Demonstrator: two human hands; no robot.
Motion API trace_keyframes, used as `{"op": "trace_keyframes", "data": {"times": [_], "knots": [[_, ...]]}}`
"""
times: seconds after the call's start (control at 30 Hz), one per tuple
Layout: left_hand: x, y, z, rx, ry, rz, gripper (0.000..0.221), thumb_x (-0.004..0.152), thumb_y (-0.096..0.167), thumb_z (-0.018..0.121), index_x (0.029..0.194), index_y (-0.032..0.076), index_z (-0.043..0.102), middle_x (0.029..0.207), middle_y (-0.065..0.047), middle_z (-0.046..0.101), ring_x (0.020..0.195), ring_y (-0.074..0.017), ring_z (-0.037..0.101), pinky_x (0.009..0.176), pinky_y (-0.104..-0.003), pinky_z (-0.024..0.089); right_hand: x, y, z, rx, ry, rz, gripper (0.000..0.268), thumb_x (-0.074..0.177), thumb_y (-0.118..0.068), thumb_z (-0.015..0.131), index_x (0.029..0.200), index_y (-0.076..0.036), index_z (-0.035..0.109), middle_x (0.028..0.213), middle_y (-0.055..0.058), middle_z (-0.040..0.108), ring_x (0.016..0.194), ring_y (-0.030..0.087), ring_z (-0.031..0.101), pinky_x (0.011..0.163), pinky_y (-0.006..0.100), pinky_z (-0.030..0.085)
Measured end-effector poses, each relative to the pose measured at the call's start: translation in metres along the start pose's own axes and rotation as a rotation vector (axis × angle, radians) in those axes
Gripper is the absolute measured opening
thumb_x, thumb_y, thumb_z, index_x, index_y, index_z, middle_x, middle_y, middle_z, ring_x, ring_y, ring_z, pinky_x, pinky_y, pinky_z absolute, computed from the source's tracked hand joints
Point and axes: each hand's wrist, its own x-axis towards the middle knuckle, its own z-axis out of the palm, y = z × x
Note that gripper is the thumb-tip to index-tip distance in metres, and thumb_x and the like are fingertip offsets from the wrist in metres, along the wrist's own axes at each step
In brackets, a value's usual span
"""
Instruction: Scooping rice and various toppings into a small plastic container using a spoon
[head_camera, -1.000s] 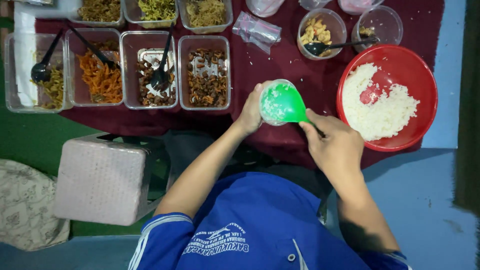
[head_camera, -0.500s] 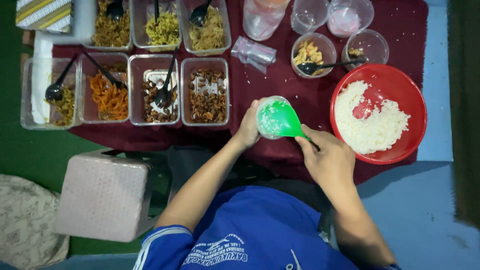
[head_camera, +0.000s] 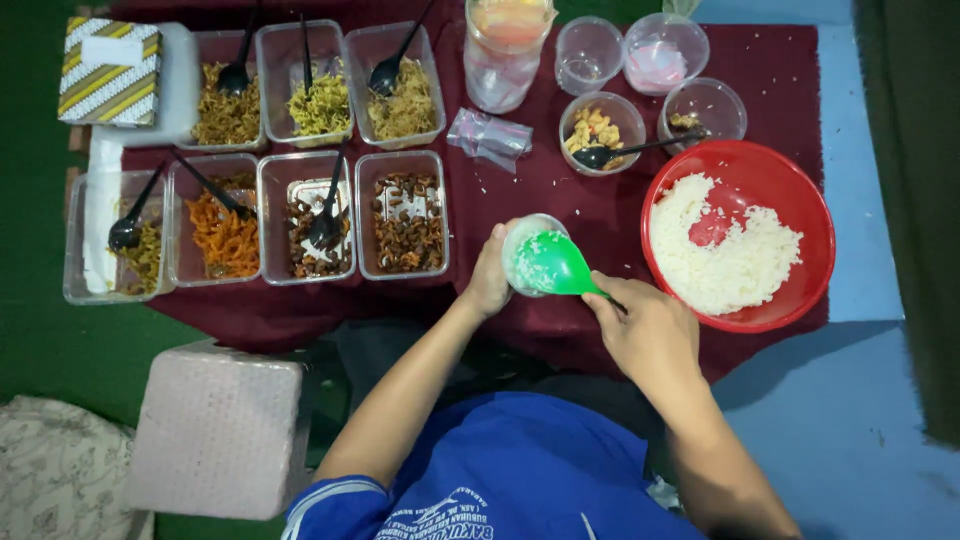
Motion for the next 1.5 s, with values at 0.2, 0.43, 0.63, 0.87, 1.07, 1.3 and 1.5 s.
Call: {"op": "trace_keyframes", "data": {"times": [0.2, 0.43, 0.63, 0.87, 1.07, 1.3, 1.5], "knots": [[-0.002, 0.007, 0.006, 0.014, 0.003, -0.015, 0.057, 0.112, 0.038, 0.023, 0.123, 0.005, 0.068, 0.077, -0.009, 0.067, 0.068, -0.0104, 0.065, 0.055, -0.024, 0.056, -0.002, 0.001, 0.001, -0.045, 0.028, -0.014, 0.023, 0.089, -0.036, 0.078, 0.110, -0.028, 0.082, 0.083, 0.003, 0.076, 0.078, 0.031, 0.074, 0.060, 0.047, 0.058], [-0.002, 0.019, 0.014, 0.033, 0.010, 0.005, 0.056, 0.111, 0.039, 0.024, 0.121, 0.006, 0.069, 0.078, -0.007, 0.067, 0.070, -0.0103, 0.064, 0.058, -0.024, 0.055, -0.002, 0.002, 0.001, -0.011, 0.017, 0.024, 0.024, 0.089, -0.036, 0.078, 0.112, -0.031, 0.082, 0.087, 0.002, 0.077, 0.083, 0.030, 0.074, 0.064, 0.047, 0.060], [-0.001, 0.012, 0.009, 0.038, 0.008, 0.011, 0.056, 0.112, 0.038, 0.024, 0.121, 0.006, 0.068, 0.081, -0.009, 0.068, 0.072, -0.0117, 0.064, 0.062, -0.025, 0.056, -0.004, -0.009, -0.009, -0.038, 0.005, 0.032, 0.024, 0.089, -0.035, 0.077, 0.112, -0.030, 0.082, 0.086, 0.003, 0.077, 0.082, 0.033, 0.074, 0.064, 0.049, 0.060], [-0.002, 0.018, 0.016, -0.029, 0.032, -0.012, 0.055, 0.112, 0.038, 0.024, 0.121, 0.006, 0.068, 0.079, -0.007, 0.067, 0.070, -0.0101, 0.065, 0.062, -0.024, 0.057, -0.003, -0.003, -0.007, -0.078, 0.008, 0.014, 0.023, 0.087, -0.034, 0.078, 0.109, -0.034, 0.082, 0.082, 0.001, 0.075, 0.080, 0.032, 0.074, 0.062, 0.049, 0.059], [-0.001, 0.017, 0.015, 0.002, 0.023, -0.014, 0.056, 0.112, 0.041, 0.024, 0.120, 0.008, 0.069, 0.082, -0.007, 0.069, 0.075, -0.0103, 0.064, 0.068, -0.026, 0.057, -0.003, -0.002, -0.001, -0.053, -0.005, 0.016, 0.023, 0.087, -0.036, 0.077, 0.110, -0.034, 0.082, 0.081, 0.000, 0.076, 0.078, 0.031, 0.074, 0.062, 0.048, 0.059], [-0.002, 0.017, 0.014, 0.020, 0.023, -0.009, 0.058, 0.112, 0.041, 0.023, 0.121, 0.006, 0.069, 0.081, -0.008, 0.068, 0.076, -0.0113, 0.065, 0.067, -0.026, 0.057, -0.002, -0.003, 0.001, -0.003, -0.030, 0.031, 0.023, 0.088, -0.036, 0.076, 0.110, -0.032, 0.082, 0.081, 0.001, 0.076, 0.079, 0.032, 0.074, 0.062, 0.049, 0.059], [-0.002, 0.017, 0.013, -0.011, -0.009, 0.002, 0.057, 0.112, 0.040, 0.023, 0.121, 0.006, 0.068, 0.079, -0.008, 0.068, 0.074, -0.0112, 0.066, 0.068, -0.027, 0.058, -0.002, -0.006, 0.000, -0.039, -0.017, 0.015, 0.024, 0.088, -0.037, 0.075, 0.111, -0.035, 0.081, 0.084, 0.001, 0.076, 0.080, 0.032, 0.074, 0.065, 0.049, 0.060]]}}
